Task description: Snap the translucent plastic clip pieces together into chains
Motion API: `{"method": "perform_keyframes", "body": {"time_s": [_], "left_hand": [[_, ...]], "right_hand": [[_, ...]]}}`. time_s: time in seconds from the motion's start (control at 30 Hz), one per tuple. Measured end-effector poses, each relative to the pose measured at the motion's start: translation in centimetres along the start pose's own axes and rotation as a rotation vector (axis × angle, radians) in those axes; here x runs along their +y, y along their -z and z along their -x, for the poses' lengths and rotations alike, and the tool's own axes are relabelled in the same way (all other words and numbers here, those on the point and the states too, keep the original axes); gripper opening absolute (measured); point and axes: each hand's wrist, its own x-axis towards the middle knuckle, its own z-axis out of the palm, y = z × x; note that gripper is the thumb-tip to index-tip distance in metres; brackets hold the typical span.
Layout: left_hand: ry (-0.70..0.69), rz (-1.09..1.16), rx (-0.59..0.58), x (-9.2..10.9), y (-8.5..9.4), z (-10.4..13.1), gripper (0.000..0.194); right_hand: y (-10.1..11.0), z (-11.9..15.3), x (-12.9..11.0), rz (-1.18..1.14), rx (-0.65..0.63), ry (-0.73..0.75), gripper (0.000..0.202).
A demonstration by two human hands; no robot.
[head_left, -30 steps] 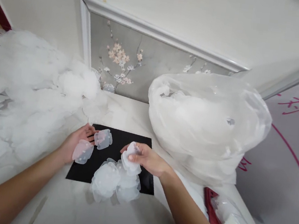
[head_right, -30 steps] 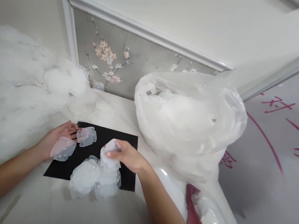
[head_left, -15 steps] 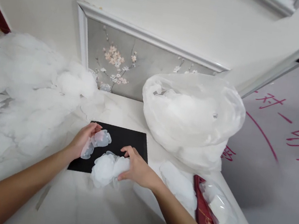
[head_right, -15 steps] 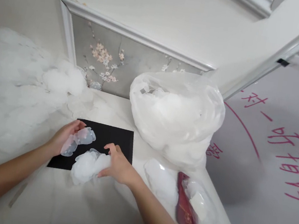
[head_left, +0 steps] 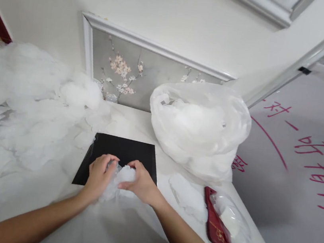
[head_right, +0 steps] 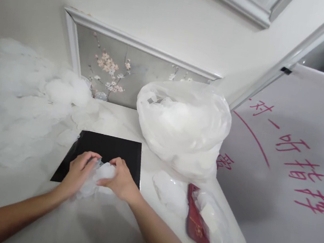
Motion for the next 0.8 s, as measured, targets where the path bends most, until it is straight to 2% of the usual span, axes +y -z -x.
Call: {"method": "perform_keyframes", "body": {"time_s": [0.07, 0.13, 0.23, 0.3, 0.37, 0.4, 0.47, 0.53, 0.63, 0.7, 0.73, 0.77, 0.8], "left_hand": [[-0.058, -0.077, 0.006, -0.5, -0.4, 0.7, 0.014], [-0.083, -0.097, 0.015, -0.7, -0.5, 1.1, 0.018], [-0.037, -0.021, 0.060, -0.5, -0.4, 0.9, 0.024], [-0.032, 0.007, 0.099, 0.4, -0.6, 0.3, 0.025], [-0.097, 0.034, 0.102, 2.4, -1.2, -1.1, 0.024], [-0.161, 0.058, 0.093, 4.0, -1.7, -2.0, 0.024], [-0.344, 0.144, 0.061, 8.1, -3.5, -4.5, 0.023], [-0.535, 0.245, -0.012, 13.0, -6.2, -7.6, 0.022], [-0.600, 0.282, -0.127, 19.7, -11.3, -12.5, 0.022], [-0.591, 0.256, -0.265, 22.3, -14.4, -15.3, 0.024], [-0.577, 0.236, -0.342, 23.0, -15.6, -16.5, 0.023], [-0.561, 0.218, -0.408, 23.1, -16.4, -17.6, 0.025], [-0.551, 0.206, -0.466, 23.0, -16.9, -18.5, 0.029]], "right_hand": [[-0.8, -0.1, -0.6, -0.281, -0.050, -0.075, 0.062], [-1.8, -0.3, -1.2, -0.577, -0.162, -0.165, 0.060], [-3.3, -0.7, -1.8, -0.861, -0.307, -0.258, 0.053], [-3.5, -1.2, -2.2, -0.936, -0.300, -0.278, 0.050], [-2.3, -1.8, -3.2, -0.962, -0.241, -0.227, 0.046], [-1.1, -2.1, -4.0, -0.966, -0.202, -0.169, 0.045], [2.6, -2.7, -6.2, -0.934, -0.098, 0.000, 0.042], [7.7, -3.2, -8.9, -0.830, 0.015, 0.163, 0.041], [16.4, -4.2, -12.1, -0.511, 0.270, 0.342, 0.043], [21.5, -5.0, -13.0, -0.171, 0.575, 0.330, 0.050], [23.6, -5.5, -13.1, -0.102, 0.660, 0.292, 0.060], [25.3, -5.9, -12.9, 0.011, 0.727, 0.200, 0.070], [26.6, -6.4, -12.7, 0.229, 0.769, 0.054, 0.077]]}}
